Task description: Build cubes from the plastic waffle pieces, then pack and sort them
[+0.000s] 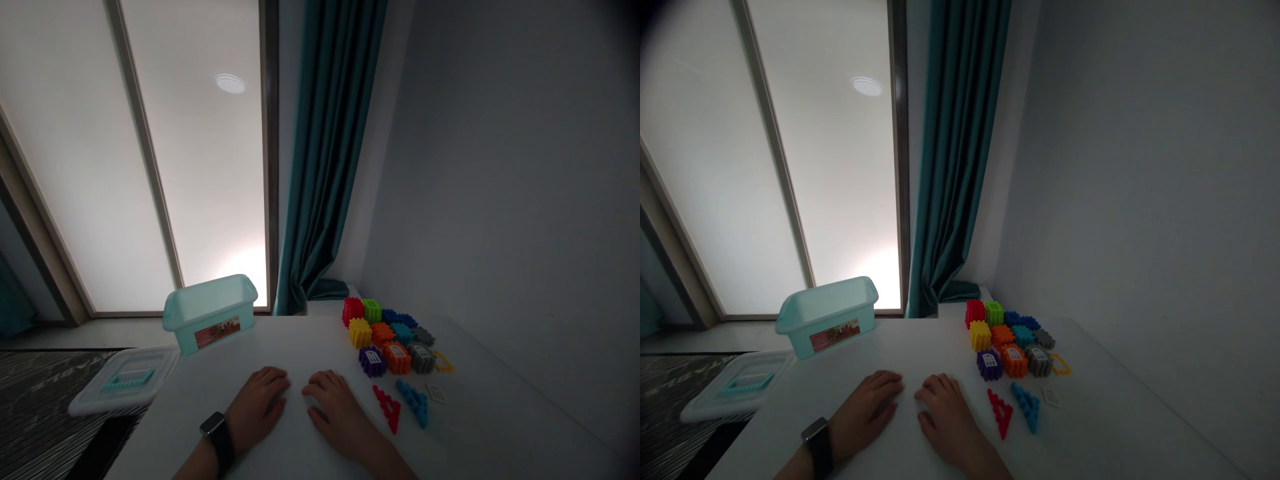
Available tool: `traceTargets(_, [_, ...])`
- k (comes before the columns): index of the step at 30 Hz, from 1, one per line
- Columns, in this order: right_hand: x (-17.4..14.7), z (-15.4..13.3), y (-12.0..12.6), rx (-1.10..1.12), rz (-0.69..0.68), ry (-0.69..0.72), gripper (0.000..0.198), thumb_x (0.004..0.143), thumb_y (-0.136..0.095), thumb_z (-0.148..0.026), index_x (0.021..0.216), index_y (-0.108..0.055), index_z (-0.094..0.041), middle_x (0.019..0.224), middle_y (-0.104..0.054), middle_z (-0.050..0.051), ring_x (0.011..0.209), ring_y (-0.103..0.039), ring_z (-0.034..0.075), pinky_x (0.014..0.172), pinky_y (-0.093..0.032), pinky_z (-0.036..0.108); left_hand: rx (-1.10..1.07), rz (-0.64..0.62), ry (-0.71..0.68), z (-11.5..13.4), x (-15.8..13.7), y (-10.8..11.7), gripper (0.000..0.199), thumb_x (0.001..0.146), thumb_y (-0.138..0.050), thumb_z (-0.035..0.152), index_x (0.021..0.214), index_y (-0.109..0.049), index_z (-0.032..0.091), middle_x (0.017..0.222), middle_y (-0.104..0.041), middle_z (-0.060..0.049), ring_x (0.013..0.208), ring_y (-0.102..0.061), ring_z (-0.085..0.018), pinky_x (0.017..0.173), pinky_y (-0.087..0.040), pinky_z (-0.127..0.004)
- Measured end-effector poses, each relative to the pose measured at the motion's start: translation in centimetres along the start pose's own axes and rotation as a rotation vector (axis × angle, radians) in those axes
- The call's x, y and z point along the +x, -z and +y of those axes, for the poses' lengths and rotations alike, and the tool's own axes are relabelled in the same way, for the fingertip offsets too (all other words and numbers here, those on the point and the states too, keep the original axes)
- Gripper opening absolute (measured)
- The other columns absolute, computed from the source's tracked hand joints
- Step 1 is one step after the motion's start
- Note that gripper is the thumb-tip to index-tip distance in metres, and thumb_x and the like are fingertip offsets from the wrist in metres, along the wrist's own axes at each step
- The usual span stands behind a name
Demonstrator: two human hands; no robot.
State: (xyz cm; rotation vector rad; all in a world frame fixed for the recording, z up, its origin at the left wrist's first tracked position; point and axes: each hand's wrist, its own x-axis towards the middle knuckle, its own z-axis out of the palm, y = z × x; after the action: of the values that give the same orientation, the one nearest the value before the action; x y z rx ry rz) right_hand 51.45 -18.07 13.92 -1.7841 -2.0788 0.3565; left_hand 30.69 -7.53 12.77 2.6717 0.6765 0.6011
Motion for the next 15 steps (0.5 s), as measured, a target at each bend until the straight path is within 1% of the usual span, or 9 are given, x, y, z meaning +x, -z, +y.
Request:
traceTargets(7, [0.14,-0.2,0.31,-0.002,-0.022,-0.004,0.033,0.087,-0.054,-0.016,0.116,-0.062,-0.028,0.123,-0.059,0.003,0.118,-0.049,0.022,0.104,-0.033,0.036,-0.01,-0.02,0.028,0.47,-0.1,0.23,0.038,0.081,-0.054,0.011,0.116,-0.066,0.023,0.126,-0.065,-0.007,0.121,-0.056,-0.025,0.106,-0.045,-0.042])
traceTargets(15, [-0.01,-0.04,0.12,0.032,0.002,0.009,0.035,0.085,-0.055,-0.015,0.117,-0.063,-0.028,0.123,-0.06,0.004,0.119,-0.048,0.023,0.105,-0.033,0.038,-0.019,-0.011,0.018,-0.06,-0.04,-0.01,0.037,0.081,-0.054,0.011,0.114,-0.066,0.023,0.125,-0.066,-0.008,0.119,-0.057,-0.025,0.105,-0.046,-0.042])
